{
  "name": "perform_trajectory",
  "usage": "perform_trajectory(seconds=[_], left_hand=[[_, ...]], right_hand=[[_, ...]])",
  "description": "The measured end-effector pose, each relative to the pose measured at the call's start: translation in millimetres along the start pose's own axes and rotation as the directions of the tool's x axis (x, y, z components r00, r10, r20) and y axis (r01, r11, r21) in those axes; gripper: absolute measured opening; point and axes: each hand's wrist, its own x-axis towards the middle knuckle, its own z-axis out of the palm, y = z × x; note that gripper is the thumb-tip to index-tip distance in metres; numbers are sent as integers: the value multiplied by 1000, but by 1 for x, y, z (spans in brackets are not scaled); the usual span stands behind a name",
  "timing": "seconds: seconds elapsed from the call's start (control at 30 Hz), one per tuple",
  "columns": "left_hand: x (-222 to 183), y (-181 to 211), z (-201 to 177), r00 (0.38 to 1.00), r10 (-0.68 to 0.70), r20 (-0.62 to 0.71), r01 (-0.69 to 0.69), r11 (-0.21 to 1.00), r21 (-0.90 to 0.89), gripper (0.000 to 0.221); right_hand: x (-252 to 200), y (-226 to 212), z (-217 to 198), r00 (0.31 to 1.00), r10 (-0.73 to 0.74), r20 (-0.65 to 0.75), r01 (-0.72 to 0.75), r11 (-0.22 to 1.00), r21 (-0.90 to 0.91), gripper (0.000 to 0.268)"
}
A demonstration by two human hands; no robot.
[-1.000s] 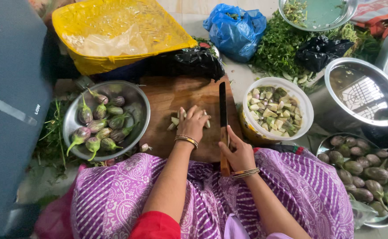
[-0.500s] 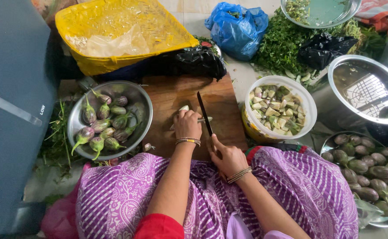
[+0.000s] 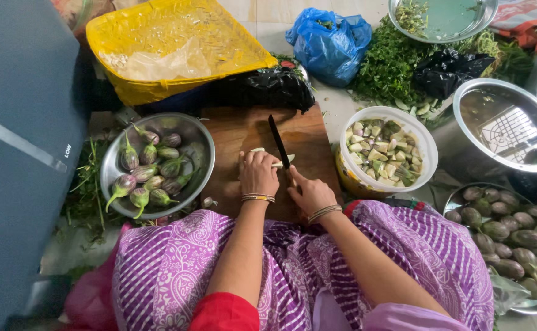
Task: The person picks up eggplants from a metal bowl, cuts them into pieces on a wooden board with a knife, and puts the pieces into a plastic bowl.
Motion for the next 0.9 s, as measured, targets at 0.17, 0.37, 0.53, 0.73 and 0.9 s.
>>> perform_trajectory(seconds=[0.17, 0.37, 0.53, 0.73, 0.9], left_hand=[[2, -19, -10, 973, -52, -224, 34, 996, -85, 51], [3, -20, 2, 991, -118, -59, 119, 993, 13, 82], [17, 14, 17, 999, 40, 3, -40, 999, -24, 82], [26, 36, 26, 984, 153, 96, -151, 988, -27, 33], [37, 20, 44, 958, 285, 39, -288, 955, 76, 13]], right_hand=[[-21, 30, -21, 994, -59, -91, 81, 961, 266, 66], [-49, 53, -68, 990, -40, -137, 100, 880, 464, 64], [-56, 45, -68, 987, 162, -16, -114, 759, 641, 62], [-54, 39, -63, 980, 36, -198, 92, 794, 602, 61], [-48, 33, -62, 966, -30, -258, 171, 820, 546, 62]])
